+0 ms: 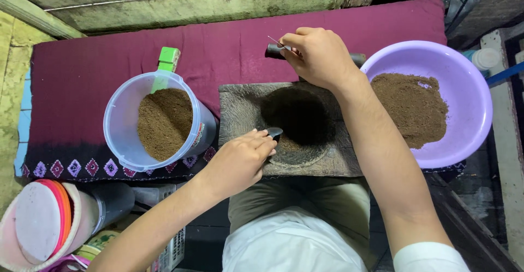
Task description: Scooping and scraping brown powder from a stone mortar into a plastic bowl using a spoon
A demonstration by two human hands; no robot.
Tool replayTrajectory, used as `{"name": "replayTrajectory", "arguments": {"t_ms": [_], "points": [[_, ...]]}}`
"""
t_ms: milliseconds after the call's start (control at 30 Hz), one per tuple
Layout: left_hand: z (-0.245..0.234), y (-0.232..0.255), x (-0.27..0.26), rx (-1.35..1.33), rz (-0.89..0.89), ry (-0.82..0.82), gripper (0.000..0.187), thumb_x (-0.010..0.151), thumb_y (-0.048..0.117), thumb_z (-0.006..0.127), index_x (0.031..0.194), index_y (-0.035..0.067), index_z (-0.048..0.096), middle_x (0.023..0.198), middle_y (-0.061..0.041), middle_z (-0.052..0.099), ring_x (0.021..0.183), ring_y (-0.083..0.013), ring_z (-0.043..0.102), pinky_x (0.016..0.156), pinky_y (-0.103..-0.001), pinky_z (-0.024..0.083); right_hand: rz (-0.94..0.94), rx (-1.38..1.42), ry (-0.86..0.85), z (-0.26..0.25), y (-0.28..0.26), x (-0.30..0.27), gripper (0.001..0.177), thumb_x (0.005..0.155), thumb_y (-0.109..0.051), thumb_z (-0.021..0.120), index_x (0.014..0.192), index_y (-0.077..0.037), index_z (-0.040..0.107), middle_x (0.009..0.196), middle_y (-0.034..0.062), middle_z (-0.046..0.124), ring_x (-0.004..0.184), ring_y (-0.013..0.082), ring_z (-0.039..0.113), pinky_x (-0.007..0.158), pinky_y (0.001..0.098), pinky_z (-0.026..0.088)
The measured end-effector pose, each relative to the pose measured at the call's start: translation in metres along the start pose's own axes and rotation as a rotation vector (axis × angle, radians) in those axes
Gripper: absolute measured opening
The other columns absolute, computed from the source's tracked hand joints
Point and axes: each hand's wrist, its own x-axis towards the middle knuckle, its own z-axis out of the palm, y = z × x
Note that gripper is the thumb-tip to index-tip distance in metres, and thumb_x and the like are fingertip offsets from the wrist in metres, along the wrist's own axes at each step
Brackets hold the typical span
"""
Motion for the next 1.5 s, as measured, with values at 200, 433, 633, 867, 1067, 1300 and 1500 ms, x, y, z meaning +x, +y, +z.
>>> {"name": "replayTrajectory", "arguments": {"t_ms": [200,433,633,867,1067,1300,1500], "points": [[-0.025,0.006,0.013,0.0,-0.004,0.211,0.038,0.079,-0.009,0.065,0.116,-0.005,0.07,0.117,-0.018,0.075,0.112,-0.0312,0.072,0.107,-0.043,0.054,0.016,-0.018,-0.015,0.001,0.001,-0.001,0.013,0.098,-0.017,0.069,0.11,-0.015,0.074,0.081,0.0056,0.063,0.063,0.0343,0.061,0.048,0.0491,0.044],[0.01,0.021,0.017,0.174,-0.063,0.215,0.024,0.097,0.003,0.061,0.117,-0.006,0.07,0.108,-0.024,0.076,0.099,-0.0337,0.077,0.097,-0.044,0.061,0.014,-0.012,-0.014,0.003,0.003,-0.001,0.015,0.098,-0.017,0.069,0.112,-0.015,0.075,0.083,0.0057,0.065,0.066,0.0339,0.062,0.048,0.0492,0.044],[0.011,0.053,0.014,0.199,-0.086,0.092,0.027,0.07,-0.006,0.057,0.097,-0.006,0.062,0.086,-0.02,0.07,0.08,-0.0349,0.072,0.088,-0.041,0.06,0.0,-0.016,-0.018,0.0,0.001,0.0,0.013,0.099,-0.017,0.07,0.11,-0.014,0.075,0.082,0.0049,0.064,0.064,0.0309,0.062,0.048,0.0475,0.045],[-0.015,0.042,0.024,0.009,-0.177,0.167,0.022,0.101,0.01,0.057,0.12,-0.001,0.062,0.087,-0.017,0.074,0.072,-0.0332,0.071,0.065,-0.047,0.055,0.0,-0.015,-0.015,0.002,0.001,-0.002,0.015,0.099,-0.018,0.068,0.112,-0.014,0.075,0.082,0.0057,0.065,0.064,0.0338,0.063,0.048,0.0491,0.045],[-0.039,0.016,0.022,-0.182,-0.263,0.389,0.016,0.101,0.014,0.064,0.115,0.006,0.06,0.097,-0.007,0.076,0.083,-0.019,0.073,0.072,-0.033,0.057,0.006,-0.027,-0.01,0.002,-0.003,-0.005,0.014,0.1,-0.019,0.067,0.111,-0.015,0.075,0.081,0.0043,0.063,0.062,0.0329,0.062,0.046,0.0481,0.045],[-0.026,-0.026,0.047,0.013,0.005,0.762,0.017,0.101,0.012,0.069,0.087,0.003,0.07,0.072,-0.008,0.066,0.075,-0.0264,0.069,0.069,-0.03,0.058,-0.011,-0.145,0.084,0.0,-0.01,-0.005,0.008,0.094,-0.023,0.076,0.091,-0.019,0.069,0.071,0.0022,0.059,0.063,0.0328,0.068,0.055,0.0427,0.055],[-0.022,-0.052,0.078,0.105,0.023,0.809,0.03,0.107,0.02,0.057,0.081,0.005,0.059,0.077,-0.009,0.058,0.084,-0.034,0.064,0.068,-0.04,0.05,0.011,-0.129,0.083,0.002,-0.013,-0.006,0.01,0.088,-0.024,0.074,0.091,-0.018,0.066,0.076,0.0074,0.06,0.07,0.0418,0.067,0.059,0.0528,0.054]]}}
